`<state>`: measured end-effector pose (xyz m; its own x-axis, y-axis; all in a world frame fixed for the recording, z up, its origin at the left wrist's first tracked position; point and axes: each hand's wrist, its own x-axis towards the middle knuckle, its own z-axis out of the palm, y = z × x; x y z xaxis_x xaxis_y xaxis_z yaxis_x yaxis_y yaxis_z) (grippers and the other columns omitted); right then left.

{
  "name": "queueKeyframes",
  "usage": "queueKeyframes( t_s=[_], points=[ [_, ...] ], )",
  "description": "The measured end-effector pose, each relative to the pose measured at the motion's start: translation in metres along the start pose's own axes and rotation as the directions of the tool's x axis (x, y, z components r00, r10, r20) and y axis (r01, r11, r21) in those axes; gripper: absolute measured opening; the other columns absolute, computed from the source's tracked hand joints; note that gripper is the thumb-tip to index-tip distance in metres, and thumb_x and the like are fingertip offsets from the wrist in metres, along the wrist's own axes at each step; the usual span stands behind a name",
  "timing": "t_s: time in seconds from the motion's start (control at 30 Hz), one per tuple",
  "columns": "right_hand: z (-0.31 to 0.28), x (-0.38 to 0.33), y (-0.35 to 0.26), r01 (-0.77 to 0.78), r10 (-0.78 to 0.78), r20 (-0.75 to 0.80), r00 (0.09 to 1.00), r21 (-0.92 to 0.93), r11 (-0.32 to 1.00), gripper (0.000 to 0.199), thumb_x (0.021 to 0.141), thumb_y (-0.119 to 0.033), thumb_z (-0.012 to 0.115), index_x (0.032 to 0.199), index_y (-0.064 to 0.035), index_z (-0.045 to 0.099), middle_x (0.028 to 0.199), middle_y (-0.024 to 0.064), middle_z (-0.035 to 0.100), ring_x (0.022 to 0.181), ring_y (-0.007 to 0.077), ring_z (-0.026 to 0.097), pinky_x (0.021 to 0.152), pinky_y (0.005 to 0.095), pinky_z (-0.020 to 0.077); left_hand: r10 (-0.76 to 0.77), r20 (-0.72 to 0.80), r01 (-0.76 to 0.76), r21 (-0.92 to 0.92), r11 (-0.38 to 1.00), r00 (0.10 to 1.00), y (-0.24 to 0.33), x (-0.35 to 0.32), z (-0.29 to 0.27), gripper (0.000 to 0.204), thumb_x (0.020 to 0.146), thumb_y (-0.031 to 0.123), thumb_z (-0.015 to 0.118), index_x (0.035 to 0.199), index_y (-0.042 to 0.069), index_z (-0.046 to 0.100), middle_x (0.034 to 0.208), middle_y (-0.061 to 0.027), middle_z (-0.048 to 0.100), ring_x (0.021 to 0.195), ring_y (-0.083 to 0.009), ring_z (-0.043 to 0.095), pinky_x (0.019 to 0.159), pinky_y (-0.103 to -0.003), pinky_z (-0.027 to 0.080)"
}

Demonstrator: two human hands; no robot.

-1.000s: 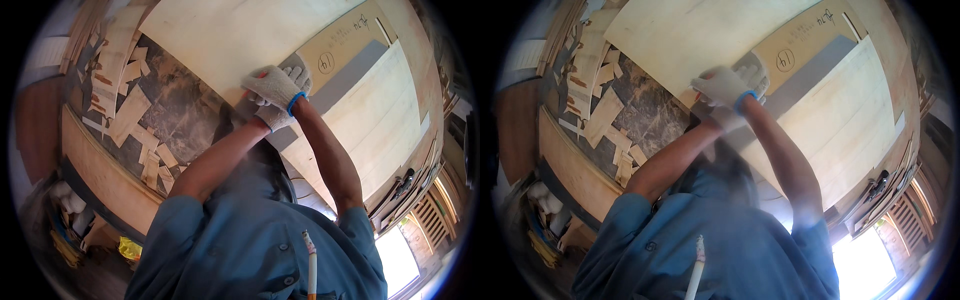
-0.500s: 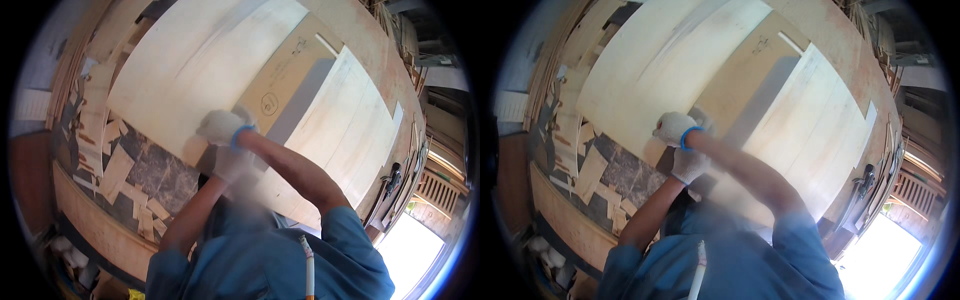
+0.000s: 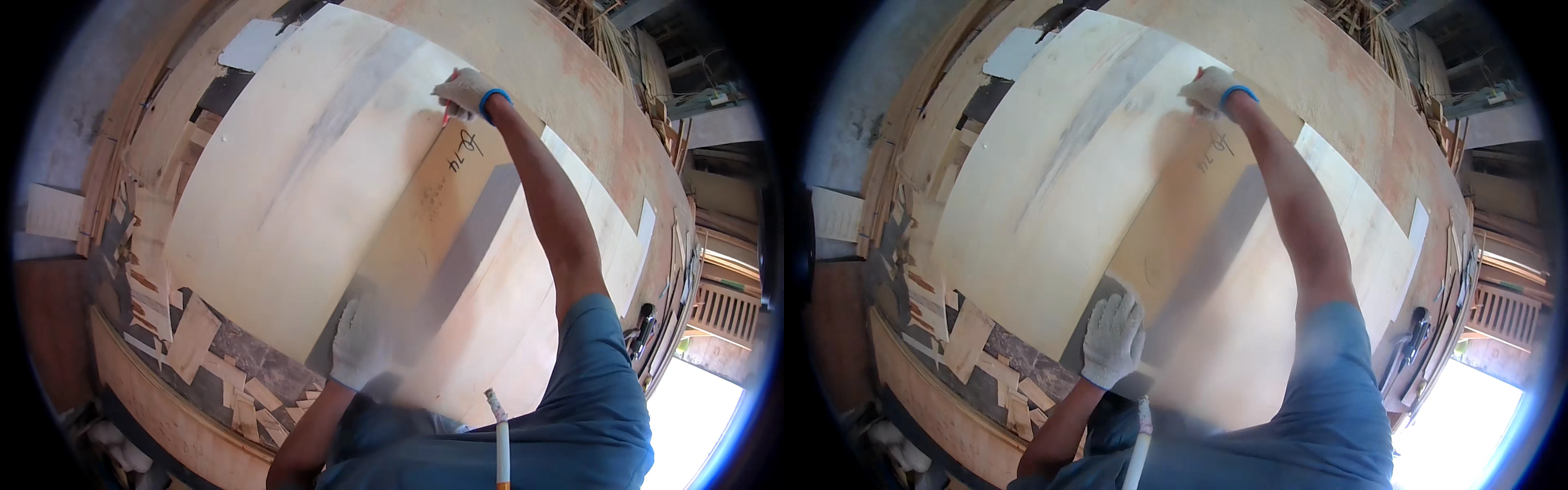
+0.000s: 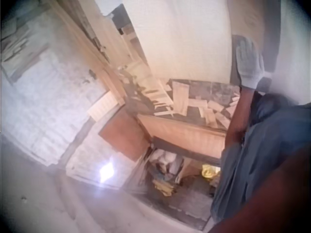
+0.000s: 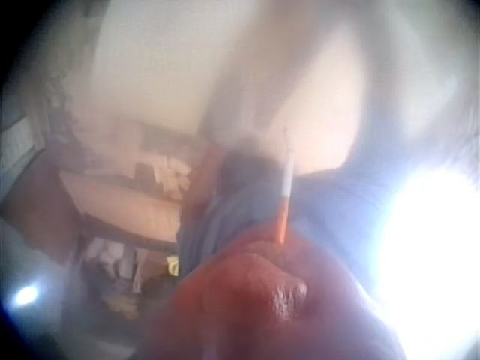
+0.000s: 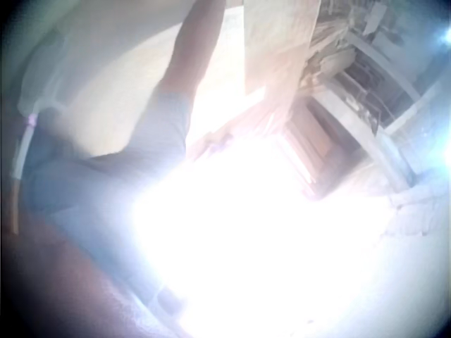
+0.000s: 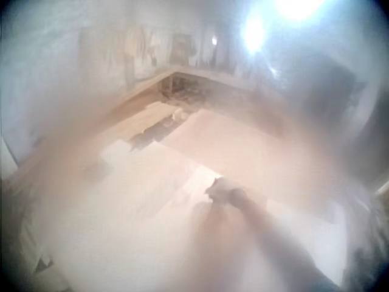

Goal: The person marks a large plywood sheet with a pencil, then uses a nail gun to attach a thin wooden strip along one edge. The person flips the panel and continues nailing the strip to secure it.

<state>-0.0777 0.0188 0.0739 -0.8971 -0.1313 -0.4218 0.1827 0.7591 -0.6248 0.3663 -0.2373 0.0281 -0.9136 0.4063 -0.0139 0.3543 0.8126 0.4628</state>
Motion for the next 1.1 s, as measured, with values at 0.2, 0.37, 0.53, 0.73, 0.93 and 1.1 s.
queueKeyframes(
  t_s=[0.2, 0.37, 0.53, 0.73, 0.93, 1.1],
  points=[
    [-0.053, 0.074, 0.022, -0.038, 0.027, -0.147, 0.989, -0.073, 0.997, 0.035, 0.089, -0.038, 0.069, 0.079, -0.0048, 0.074, 0.061, 0.0079, 0.067, 0.050, 0.0181, 0.061, 0.046, 0.0358, 0.0478, -0.035, 0.069, 0.034, 0.014, 0.999, 0.997, -0.001, 0.007, -0.003, 0.049, 0.083, 0.021, 0.068, 0.128, 0.004, 0.059, 0.137, -0.0184, 0.056, 0.123, -0.0408, 0.052, 0.105, -0.057, 0.040],
    [-0.095, 0.125, 0.062, -0.016, -0.113, -0.409, 0.905, -0.299, 0.954, 0.044, 0.089, -0.045, 0.066, 0.084, -0.0025, 0.075, 0.064, 0.0117, 0.068, 0.057, 0.0215, 0.066, 0.058, 0.0382, 0.0520, 0.020, -0.021, -0.020, -0.003, 1.000, 1.000, 0.000, 0.015, -0.007, 0.049, 0.080, 0.020, 0.068, 0.126, 0.004, 0.059, 0.131, -0.0181, 0.058, 0.116, -0.0397, 0.054, 0.102, -0.055, 0.042],
    [-0.093, 0.093, 0.091, -0.094, -0.087, -0.569, 0.817, -0.282, 0.955, 0.047, 0.092, -0.045, 0.060, 0.092, -0.0010, 0.075, 0.080, 0.0174, 0.073, 0.077, 0.0315, 0.072, 0.076, 0.0432, 0.0546, 0.030, -0.019, -0.031, -0.021, 0.999, 0.999, 0.000, 0.015, -0.008, 0.053, 0.079, 0.021, 0.070, 0.128, 0.004, 0.059, 0.132, -0.0184, 0.058, 0.118, -0.0399, 0.054, 0.103, -0.055, 0.041],
    [0.004, -0.120, 0.119, 0.223, 0.217, -0.619, 0.755, 0.553, 0.802, 0.044, 0.104, -0.039, 0.057, 0.093, 0.0000, 0.074, 0.071, 0.0050, 0.067, 0.062, 0.0129, 0.061, 0.058, 0.0297, 0.0491, 0.045, -0.077, -0.042, 0.040, 0.998, 0.996, 0.000, 0.000, 0.004, 0.054, 0.083, 0.021, 0.070, 0.133, 0.006, 0.059, 0.141, -0.0187, 0.056, 0.130, -0.0413, 0.051, 0.111, -0.056, 0.037],
    [0.154, -0.348, 0.150, -0.105, 0.441, -0.173, 0.880, 0.837, 0.537, 0.054, 0.108, -0.041, 0.046, 0.106, 0.0060, 0.072, 0.097, 0.0140, 0.075, 0.090, 0.0227, 0.072, 0.083, 0.0362, 0.0580, -0.004, -0.092, 0.011, 0.075, 0.997, 0.996, 0.000, -0.008, 0.015, 0.053, 0.085, 0.020, 0.069, 0.135, 0.006, 0.060, 0.146, -0.0188, 0.054, 0.136, -0.0418, 0.047, 0.116, -0.057, 0.034],
    [0.262, -0.410, 0.145, -0.228, 0.548, -0.009, 0.836, 0.904, 0.362, 0.047, 0.108, -0.037, 0.046, 0.111, 0.0039, 0.070, 0.099, 0.0132, 0.074, 0.088, 0.0228, 0.072, 0.078, 0.0375, 0.0588, 0.115, -0.173, -0.103, 0.078, 0.992, 0.978, 0.005, -0.003, 0.010, 0.052, 0.089, 0.019, 0.066, 0.138, 0.005, 0.058, 0.149, -0.0191, 0.051, 0.140, -0.0420, 0.044, 0.118, -0.058, 0.031]
  ],
)
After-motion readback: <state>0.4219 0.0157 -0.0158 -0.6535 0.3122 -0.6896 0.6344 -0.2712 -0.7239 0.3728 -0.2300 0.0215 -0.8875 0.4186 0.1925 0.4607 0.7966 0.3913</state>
